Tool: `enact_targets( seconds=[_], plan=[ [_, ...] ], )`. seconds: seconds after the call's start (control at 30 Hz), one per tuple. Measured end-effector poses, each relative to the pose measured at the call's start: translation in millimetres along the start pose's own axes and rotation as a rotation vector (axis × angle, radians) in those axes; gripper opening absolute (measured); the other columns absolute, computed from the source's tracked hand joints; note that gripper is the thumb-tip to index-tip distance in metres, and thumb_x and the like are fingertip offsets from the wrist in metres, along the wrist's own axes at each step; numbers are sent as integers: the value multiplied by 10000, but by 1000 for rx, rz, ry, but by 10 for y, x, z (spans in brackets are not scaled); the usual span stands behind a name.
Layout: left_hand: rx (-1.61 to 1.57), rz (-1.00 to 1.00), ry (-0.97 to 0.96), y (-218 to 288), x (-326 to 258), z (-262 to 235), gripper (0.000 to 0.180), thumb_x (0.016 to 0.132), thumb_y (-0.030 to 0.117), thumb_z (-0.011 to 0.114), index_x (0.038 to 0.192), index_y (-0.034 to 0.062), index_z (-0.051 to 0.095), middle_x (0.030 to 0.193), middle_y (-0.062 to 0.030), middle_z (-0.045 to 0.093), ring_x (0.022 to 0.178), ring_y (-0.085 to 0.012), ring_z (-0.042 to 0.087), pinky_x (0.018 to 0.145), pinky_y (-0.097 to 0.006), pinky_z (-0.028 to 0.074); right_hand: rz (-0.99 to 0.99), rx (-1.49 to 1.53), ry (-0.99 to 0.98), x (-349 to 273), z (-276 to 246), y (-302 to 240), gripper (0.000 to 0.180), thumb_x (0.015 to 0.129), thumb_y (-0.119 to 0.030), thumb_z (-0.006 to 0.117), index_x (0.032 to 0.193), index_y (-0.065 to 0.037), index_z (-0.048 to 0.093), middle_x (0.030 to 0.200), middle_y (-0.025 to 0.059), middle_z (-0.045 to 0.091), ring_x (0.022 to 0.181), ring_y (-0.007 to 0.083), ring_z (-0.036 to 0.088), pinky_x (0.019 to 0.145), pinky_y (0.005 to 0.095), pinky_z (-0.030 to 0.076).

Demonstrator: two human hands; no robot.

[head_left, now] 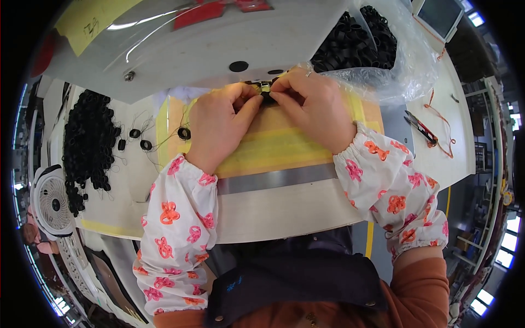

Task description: Attaching plastic hardware components to a leather strap using an industrial sewing machine.

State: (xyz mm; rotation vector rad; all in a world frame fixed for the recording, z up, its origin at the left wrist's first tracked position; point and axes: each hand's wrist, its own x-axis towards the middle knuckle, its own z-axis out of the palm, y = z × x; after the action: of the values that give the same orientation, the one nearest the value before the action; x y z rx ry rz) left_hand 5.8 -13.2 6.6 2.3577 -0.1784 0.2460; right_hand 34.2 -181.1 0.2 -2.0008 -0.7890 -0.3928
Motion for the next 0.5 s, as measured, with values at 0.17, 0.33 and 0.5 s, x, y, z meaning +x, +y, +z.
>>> enact_targets(
  seconds=[0.17, 0.33, 0.5],
  plan=[
    [-47, -5, -4, 36, 1, 42, 131, 732, 192, 616, 744, 63, 601, 613, -66, 598, 530, -211, 565, 498, -314, 421, 89, 33, -55, -5, -28, -14, 51, 696, -10, 598, 721, 10, 559, 685, 134, 564, 607, 297, 550, 535, 345, 444],
    [30, 30, 33, 45, -4, 0, 130, 727, 193, 618, 701, 73, 578, 587, -75, 578, 511, -232, 557, 488, -337, 421, -5, -13, -27, 36, 6, -42, 81, 692, -42, 615, 730, 6, 561, 669, 118, 558, 581, 287, 545, 517, 349, 439],
    [64, 165, 100, -120, -25, 99, 149, 746, 208, 581, 717, 62, 590, 619, -121, 572, 569, -289, 565, 509, -365, 429, -44, -40, -256, -42, 14, -229, 187, 657, -94, 684, 750, -18, 541, 689, 112, 552, 595, 279, 547, 525, 350, 440]
  ],
)
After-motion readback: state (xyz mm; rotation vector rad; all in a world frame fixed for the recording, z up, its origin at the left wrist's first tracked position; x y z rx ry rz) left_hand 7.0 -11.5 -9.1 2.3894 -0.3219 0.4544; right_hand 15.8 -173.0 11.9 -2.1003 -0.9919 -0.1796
